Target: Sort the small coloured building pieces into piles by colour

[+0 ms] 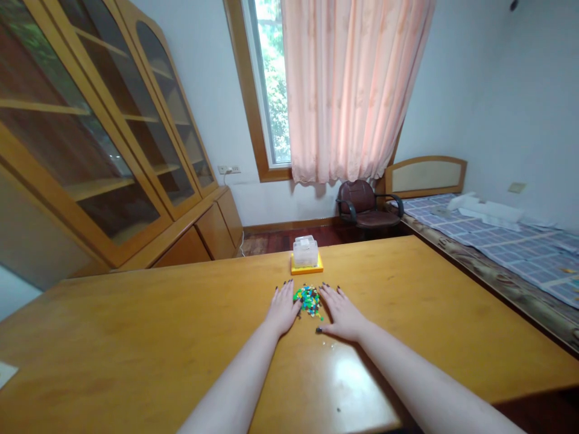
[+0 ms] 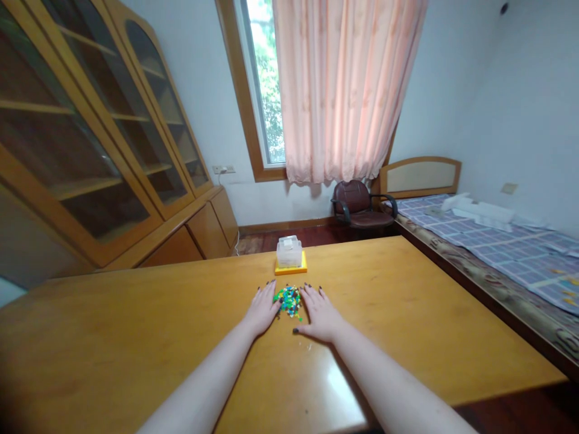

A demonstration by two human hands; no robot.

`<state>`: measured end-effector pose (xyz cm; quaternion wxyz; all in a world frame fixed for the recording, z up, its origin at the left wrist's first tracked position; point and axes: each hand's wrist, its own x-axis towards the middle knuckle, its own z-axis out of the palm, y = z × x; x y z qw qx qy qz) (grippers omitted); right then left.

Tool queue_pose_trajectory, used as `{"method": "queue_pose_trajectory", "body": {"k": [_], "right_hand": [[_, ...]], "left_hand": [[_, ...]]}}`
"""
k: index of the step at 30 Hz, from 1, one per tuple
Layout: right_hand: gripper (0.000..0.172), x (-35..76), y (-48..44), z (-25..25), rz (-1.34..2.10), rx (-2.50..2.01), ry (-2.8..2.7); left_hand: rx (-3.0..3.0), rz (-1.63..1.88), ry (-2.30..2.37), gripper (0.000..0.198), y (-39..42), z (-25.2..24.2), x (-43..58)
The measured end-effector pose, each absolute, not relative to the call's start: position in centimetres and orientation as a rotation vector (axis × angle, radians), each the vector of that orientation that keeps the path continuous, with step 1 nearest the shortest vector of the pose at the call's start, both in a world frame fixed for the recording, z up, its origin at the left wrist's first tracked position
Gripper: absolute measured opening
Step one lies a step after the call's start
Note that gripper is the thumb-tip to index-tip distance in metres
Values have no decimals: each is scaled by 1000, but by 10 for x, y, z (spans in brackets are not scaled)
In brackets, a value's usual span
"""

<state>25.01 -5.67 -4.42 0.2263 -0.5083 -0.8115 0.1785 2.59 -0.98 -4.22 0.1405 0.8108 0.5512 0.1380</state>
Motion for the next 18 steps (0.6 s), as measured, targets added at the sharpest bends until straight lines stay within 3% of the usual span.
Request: {"method": "queue_pose_trajectory", "body": {"k": [3,13,18], "right_hand": [[107,235,-47,-41,433,-1494,-2294],[89,205,-22,-41,523,-1270,-2202],[48,224,-1,-55,707,-1273,-1391]], "left_hand": [[2350,421,1507,59,2,-41,43],[2124,653,1310,59,11,-50,52],[1763,1080,1303,48,23,-60,44]]}}
